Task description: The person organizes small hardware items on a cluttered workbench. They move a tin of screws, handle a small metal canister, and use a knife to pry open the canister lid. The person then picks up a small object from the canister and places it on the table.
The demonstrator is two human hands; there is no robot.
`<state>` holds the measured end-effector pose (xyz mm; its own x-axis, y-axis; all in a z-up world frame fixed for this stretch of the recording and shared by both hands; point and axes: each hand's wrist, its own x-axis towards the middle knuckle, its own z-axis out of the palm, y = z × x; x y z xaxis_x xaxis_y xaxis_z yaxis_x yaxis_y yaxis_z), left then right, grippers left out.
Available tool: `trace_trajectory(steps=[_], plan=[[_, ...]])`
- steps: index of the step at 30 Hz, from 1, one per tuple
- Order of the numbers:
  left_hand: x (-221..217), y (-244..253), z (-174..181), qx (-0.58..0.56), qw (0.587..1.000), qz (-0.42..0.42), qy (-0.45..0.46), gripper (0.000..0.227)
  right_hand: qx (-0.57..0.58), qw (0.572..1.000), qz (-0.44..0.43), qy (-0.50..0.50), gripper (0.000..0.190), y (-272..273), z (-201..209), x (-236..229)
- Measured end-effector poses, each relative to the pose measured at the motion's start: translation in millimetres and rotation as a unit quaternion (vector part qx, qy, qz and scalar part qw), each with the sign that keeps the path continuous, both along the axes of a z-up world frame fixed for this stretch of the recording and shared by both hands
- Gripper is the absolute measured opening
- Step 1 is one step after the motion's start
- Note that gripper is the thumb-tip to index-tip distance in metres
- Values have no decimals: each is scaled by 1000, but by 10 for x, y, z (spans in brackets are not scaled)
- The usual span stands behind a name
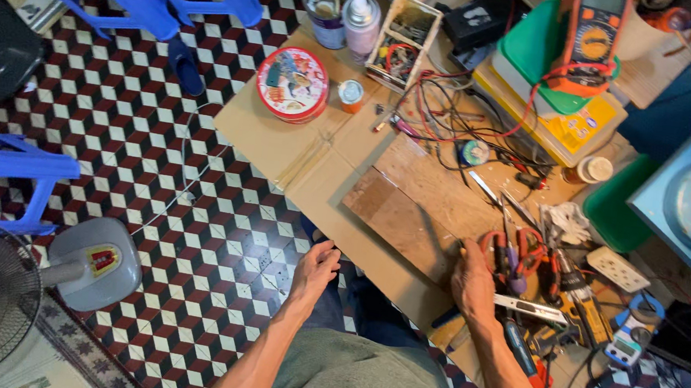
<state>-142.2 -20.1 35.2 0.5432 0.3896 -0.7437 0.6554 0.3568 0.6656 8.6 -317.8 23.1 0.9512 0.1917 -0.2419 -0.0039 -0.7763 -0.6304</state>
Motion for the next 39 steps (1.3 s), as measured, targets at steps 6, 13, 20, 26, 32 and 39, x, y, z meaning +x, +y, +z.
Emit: trace_trajectory(steps=[6,13,20,26,32,39], plan=[[-103,470,-58,74,997,14,8,53,15,989,22,-143,32,338,148,120],[775,1715,-79,340,930,-115,-84,52,34,999,-21,-3,22,1937,874,317],[1956,2931,-170,352,928,-103,-61,80,35,970,139,-196,65,3465,709,1595],[2675,3476,-255,182,967,-178,-7,98,-134,981,138,-22,62,3862,307,1982],[2899,3447,-241,304,908,-282,-61,84,-56,978,-170,108,66,3339,714,1451],[2831,3264,-294,320,903,-240,-157,51,-78,927,-367,-24,65,1866,569,606]])
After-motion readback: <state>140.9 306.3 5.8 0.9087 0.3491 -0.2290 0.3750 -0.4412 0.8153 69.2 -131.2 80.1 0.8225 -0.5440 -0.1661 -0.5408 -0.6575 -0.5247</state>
